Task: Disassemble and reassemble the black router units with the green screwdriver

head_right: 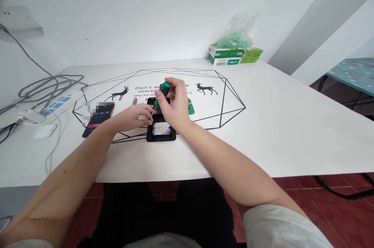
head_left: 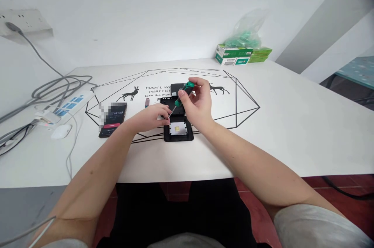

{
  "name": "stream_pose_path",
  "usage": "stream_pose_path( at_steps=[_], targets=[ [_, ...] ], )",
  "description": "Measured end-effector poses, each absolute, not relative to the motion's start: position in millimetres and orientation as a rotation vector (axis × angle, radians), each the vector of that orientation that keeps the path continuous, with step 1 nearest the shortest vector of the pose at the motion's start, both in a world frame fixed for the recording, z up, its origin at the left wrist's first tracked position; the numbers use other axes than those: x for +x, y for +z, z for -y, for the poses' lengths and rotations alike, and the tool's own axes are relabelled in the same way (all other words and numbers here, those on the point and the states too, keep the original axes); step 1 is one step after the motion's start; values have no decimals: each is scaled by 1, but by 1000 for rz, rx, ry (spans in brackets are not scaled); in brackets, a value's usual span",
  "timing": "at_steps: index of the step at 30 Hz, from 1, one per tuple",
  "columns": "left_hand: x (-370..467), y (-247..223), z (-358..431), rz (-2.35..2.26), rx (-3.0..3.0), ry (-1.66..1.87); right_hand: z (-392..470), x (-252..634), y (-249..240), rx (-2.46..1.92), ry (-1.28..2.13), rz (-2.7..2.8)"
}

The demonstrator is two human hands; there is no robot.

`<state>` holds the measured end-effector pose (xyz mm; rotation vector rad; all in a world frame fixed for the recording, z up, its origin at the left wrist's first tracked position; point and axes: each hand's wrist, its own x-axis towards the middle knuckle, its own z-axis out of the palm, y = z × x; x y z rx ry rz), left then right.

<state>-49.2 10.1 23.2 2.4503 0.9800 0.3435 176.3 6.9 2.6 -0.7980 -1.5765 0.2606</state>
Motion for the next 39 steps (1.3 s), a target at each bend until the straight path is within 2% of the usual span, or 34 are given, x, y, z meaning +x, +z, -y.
stream_pose_path(
  at_steps=[4, 10, 18, 24, 28, 32, 39],
  targets=[
    [-53, 18, -21, -1041, 2525, 440, -11, 177, 3, -782, 264, 1447],
    [-74, 7, -45, -1497, 2628, 487, -14, 181, 5, -783, 286, 1409],
    [-79, -5, -50, -1628, 2612, 450, -10, 179, 7, -783, 293, 1440],
    [-62, 12, -25, -1348, 2594, 552, -18, 210, 35, -803, 248, 1659],
    [-41, 11, -4, -1114, 2555, 299, -21, 221, 52, -850, 244, 1745],
    [-28, 4, 5, -1063, 2607, 147, -13, 218, 46, -829, 189, 1757],
    [-23, 4, 9, -1061, 2719, 170, 7, 219, 31, -786, 148, 1676]
  ],
)
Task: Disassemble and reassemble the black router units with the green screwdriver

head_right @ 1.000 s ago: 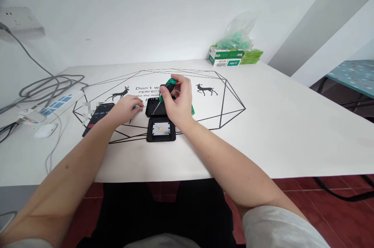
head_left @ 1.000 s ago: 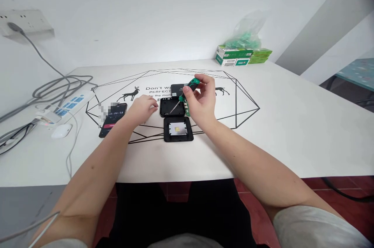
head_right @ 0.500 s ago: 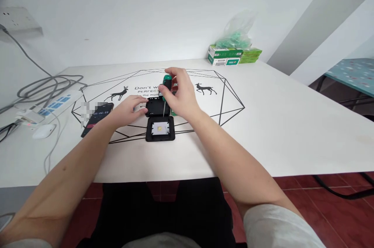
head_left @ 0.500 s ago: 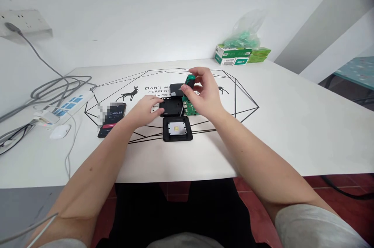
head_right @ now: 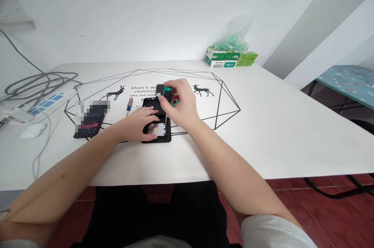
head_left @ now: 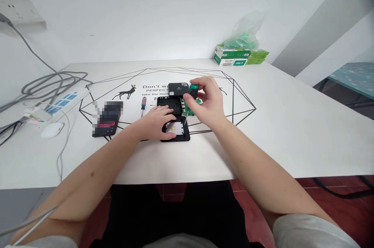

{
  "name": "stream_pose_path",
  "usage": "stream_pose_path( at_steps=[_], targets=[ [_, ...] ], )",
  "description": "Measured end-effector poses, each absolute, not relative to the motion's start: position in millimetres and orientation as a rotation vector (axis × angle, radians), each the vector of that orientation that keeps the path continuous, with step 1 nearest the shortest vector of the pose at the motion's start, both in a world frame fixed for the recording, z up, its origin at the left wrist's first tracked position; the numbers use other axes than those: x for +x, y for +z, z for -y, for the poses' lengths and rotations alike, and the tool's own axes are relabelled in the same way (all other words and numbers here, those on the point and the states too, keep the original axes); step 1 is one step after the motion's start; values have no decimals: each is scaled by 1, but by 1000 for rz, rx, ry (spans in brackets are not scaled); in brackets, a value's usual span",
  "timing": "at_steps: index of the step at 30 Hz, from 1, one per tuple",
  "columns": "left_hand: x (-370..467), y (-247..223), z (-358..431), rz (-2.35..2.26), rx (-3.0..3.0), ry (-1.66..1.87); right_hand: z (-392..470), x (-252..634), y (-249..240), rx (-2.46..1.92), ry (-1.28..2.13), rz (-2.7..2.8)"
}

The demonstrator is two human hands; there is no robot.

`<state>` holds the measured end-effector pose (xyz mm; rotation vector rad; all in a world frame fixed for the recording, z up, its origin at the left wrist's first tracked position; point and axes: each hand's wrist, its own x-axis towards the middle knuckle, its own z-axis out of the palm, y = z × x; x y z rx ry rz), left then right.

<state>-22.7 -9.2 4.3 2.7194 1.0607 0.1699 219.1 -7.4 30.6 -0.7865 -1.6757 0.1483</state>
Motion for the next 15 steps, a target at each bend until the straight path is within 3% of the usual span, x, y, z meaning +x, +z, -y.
stream_pose_path(
  at_steps=[15],
  targets=[
    [-6, 10, 13, -961, 2729, 296, 13, 213, 25, -755, 176, 1753]
  ],
)
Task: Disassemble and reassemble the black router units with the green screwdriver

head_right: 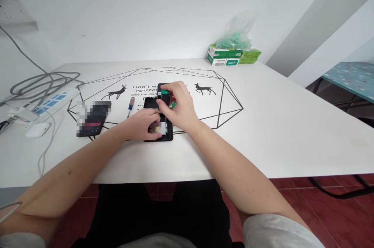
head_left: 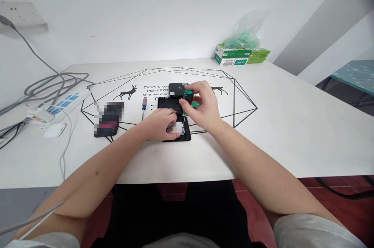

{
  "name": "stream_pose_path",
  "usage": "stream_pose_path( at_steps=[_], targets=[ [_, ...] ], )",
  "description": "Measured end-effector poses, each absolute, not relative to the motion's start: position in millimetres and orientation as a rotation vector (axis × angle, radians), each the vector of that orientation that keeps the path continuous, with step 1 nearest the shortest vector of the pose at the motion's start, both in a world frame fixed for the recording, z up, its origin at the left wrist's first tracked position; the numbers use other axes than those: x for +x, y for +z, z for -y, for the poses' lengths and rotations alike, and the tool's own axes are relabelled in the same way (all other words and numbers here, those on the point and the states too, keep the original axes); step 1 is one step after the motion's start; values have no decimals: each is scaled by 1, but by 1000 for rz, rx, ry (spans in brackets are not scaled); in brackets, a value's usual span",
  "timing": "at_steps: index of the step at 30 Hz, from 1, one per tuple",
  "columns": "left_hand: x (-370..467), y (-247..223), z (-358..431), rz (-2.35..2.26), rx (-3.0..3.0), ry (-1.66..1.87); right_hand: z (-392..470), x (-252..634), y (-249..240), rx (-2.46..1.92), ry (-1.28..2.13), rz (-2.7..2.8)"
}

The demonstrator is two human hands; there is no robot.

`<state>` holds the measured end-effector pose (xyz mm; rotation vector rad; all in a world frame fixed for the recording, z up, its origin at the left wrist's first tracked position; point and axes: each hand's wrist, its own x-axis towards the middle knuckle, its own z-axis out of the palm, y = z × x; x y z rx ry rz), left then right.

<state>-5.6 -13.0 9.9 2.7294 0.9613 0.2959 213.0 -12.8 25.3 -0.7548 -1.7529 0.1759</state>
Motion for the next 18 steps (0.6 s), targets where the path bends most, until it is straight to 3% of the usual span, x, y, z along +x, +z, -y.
stream_pose_path(
  at_steps=[13, 18],
  targets=[
    [-10, 1, 10, -1019, 2708, 34, 9, 215, 23, -768, 205, 1671],
    [-9, 1, 10, -1021, 2723, -20, 8, 215, 24, -662, 443, 1661]
  ],
)
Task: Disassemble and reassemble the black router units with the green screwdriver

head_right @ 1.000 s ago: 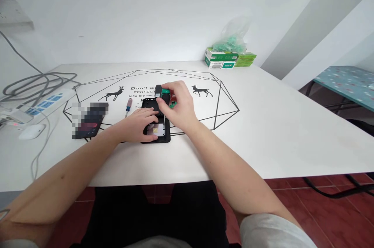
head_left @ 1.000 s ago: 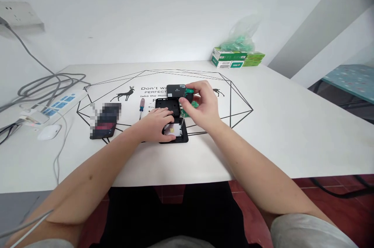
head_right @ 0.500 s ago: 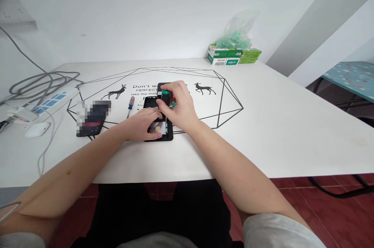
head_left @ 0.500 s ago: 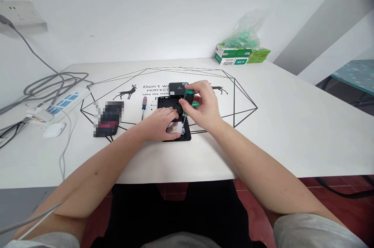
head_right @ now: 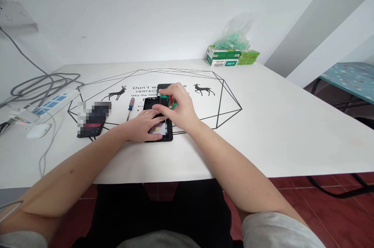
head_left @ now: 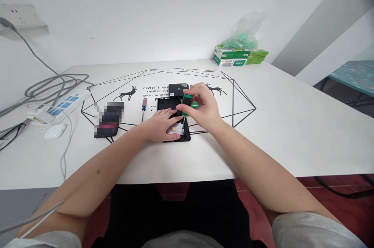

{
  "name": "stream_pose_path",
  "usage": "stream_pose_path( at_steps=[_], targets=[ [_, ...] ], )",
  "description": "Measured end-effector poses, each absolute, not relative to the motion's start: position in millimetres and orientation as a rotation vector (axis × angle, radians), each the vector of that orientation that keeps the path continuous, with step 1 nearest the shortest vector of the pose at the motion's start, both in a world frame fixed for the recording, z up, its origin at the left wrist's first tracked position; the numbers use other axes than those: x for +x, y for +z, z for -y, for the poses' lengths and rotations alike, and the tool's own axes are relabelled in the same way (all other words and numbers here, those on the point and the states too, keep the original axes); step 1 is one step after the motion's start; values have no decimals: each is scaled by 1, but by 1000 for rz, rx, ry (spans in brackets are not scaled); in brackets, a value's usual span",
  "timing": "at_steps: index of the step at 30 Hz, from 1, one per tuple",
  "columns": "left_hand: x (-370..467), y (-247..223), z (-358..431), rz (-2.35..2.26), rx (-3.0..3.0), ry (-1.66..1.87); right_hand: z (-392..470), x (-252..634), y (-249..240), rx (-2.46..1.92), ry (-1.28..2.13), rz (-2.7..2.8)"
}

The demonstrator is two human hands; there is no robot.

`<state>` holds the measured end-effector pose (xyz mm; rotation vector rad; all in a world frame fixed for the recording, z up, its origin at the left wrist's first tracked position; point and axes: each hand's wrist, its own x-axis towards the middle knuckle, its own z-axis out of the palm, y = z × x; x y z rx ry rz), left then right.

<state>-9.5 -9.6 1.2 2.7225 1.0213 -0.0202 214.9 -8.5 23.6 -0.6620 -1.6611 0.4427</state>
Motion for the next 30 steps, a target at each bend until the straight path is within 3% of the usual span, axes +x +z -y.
stream_pose_path(
  at_steps=[13, 30],
  targets=[
    [-10, -2, 7, -1018, 2730, -12, 12, 219, 34, -313, 1656, 1342],
    [-8, 1, 8, -1042, 2716, -49, 14, 212, 34, -381, 1624, 1181]
  ],
)
